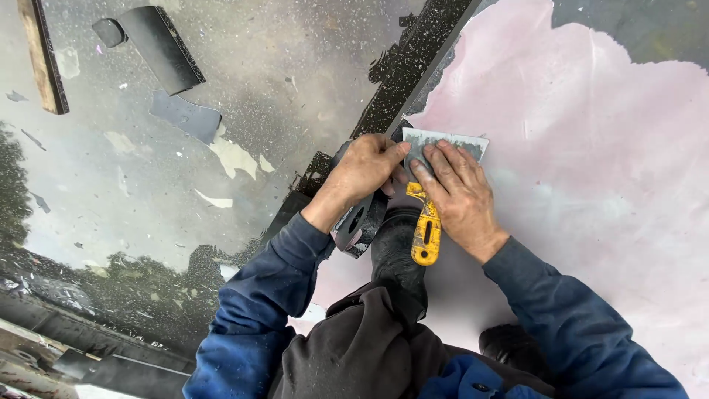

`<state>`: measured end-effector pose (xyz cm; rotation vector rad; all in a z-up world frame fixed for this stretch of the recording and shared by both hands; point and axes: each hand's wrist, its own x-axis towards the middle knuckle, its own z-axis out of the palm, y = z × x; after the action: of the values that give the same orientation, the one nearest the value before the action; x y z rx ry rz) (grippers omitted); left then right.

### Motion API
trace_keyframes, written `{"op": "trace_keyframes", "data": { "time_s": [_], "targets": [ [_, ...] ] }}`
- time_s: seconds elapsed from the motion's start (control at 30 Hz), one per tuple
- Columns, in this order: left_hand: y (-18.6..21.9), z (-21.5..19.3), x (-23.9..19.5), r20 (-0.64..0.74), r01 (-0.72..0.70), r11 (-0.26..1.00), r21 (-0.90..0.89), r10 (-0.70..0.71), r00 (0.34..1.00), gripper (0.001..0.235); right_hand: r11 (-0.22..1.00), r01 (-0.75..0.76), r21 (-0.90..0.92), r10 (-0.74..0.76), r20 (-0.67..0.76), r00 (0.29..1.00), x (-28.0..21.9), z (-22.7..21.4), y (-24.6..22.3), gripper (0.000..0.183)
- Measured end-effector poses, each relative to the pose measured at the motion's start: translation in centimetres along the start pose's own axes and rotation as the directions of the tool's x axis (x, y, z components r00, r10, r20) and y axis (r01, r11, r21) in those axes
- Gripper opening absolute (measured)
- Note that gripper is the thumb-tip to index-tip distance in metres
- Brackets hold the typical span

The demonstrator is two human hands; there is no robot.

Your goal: The person uses a yellow scraper to remove layers of dark and light material from a wall surface. They repeatedly scrape the wall, peel off loose pieces by hand, and clear the debris from the work area.

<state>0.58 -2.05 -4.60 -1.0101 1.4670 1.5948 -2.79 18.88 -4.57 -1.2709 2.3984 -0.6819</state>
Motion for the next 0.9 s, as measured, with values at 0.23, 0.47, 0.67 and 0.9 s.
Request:
{"op": "trace_keyframes", "data": {
  "time_s": [0.23,0.47,0.67,0.9],
  "targets": [
    [0.6,0.8,0.3,-0.273,-0.116,0.992,-0.039,0.101,0.957,0.050,0.999,-0.041,0.025,0.043,-0.130,0.991,4.7,0.6,0.6,0.041],
    [-2.7,2.8,1.7,-0.254,-0.050,0.997,-0.056,0.034,0.967,0.037,0.999,-0.023,0.037,0.025,-0.044,0.999,2.0,1.0,-0.1,0.043],
    [-2.6,1.5,6.4,-0.402,-0.260,0.927,0.269,0.354,0.845,0.036,0.997,0.027,-0.070,-0.042,-0.228,0.973,5.1,3.1,1.4,0.037],
    [-1.6,1.0,5.2,-0.338,-0.213,0.959,0.188,0.267,0.903,0.041,1.000,-0.017,-0.018,0.014,-0.144,0.990,3.7,1.9,1.9,0.040]
  ]
}}
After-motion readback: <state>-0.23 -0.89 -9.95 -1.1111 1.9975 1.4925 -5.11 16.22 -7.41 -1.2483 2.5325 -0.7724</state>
